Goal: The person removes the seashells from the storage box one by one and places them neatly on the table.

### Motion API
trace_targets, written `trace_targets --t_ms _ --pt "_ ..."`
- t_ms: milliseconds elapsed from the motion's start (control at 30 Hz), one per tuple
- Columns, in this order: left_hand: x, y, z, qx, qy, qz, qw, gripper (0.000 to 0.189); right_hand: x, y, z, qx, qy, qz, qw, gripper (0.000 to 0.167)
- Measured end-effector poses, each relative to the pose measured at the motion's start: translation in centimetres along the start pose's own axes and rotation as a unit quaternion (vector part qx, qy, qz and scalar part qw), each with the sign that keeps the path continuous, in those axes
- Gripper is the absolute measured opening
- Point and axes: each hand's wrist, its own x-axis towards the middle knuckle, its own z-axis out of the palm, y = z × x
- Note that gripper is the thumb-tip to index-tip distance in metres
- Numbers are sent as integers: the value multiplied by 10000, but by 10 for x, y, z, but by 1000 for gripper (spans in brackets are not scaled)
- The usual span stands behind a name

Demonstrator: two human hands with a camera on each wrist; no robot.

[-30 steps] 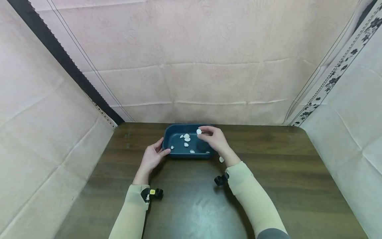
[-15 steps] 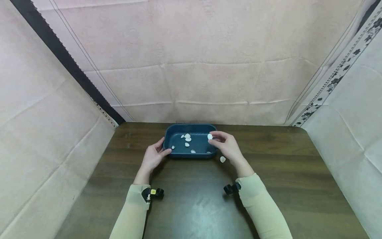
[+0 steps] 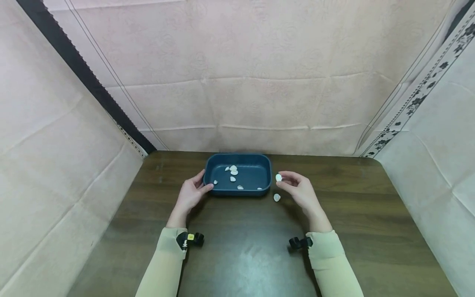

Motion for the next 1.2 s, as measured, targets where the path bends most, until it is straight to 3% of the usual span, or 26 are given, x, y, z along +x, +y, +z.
trace_targets --t_ms 233,667,1200 --pt "0 -1 0 9 9 31 10000 74 -7 16 -10 -276 -51 106 9996 50" --pt "0 -2 -1 118 24 -91 9999 72 -13 27 -14 -844 -633 345 9938 42" --pt "0 0 1 80 10 -49 10000 72 -12 37 -15 -1367 -605 472 9876 36"
